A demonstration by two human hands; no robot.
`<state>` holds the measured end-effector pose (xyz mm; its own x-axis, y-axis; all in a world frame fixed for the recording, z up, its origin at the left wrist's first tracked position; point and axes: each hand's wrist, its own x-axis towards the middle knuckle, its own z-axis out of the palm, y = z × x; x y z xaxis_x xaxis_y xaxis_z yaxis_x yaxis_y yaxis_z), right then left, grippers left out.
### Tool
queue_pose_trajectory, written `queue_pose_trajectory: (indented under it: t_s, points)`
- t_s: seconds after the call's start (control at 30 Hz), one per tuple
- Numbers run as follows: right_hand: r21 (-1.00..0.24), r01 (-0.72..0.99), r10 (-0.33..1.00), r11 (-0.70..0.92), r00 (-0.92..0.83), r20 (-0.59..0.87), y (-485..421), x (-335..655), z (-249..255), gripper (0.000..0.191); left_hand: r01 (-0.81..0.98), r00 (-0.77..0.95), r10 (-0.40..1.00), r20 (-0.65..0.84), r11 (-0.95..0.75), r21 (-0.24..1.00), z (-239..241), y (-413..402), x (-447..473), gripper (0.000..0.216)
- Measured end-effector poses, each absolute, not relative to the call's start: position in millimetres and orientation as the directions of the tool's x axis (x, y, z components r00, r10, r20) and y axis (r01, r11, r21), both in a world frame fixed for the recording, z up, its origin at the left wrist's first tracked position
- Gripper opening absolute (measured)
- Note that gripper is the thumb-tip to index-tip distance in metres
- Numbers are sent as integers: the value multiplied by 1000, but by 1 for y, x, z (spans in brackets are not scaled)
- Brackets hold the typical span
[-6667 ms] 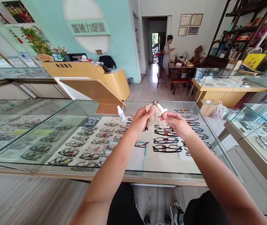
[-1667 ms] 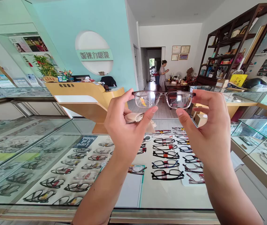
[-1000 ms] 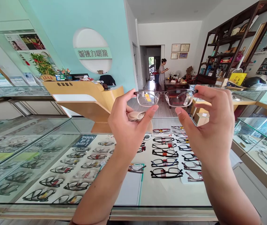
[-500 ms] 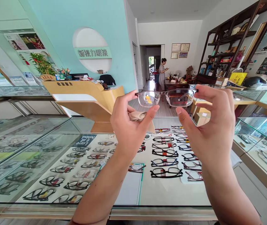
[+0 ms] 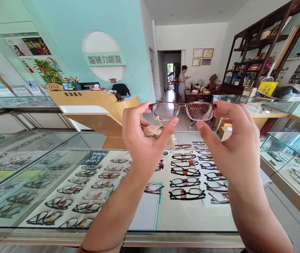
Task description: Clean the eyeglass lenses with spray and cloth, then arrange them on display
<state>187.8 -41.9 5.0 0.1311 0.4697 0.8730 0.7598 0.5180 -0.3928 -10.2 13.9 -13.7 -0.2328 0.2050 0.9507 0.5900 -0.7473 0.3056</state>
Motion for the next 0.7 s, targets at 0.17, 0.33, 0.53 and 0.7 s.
queue_pose_trajectory:
  t_s: [0.17,0.33,0.53,0.7]
  points:
    - [-409,773,527,485,115,842,-39,187,5,41,631,-223,152,963,-730,262,-14,14,-13,63]
    - [-440,757,571,482,109,813,-36,186,5,43,676,-196,99,976,-707,208,-17,17,-16,76]
    - [-465,732,581,499,115,805,-35,184,4,44,686,-187,123,975,-694,219,-18,16,-17,79]
    - [-465,725,575,508,116,810,-36,184,3,44,670,-204,105,973,-710,217,-17,15,-16,80]
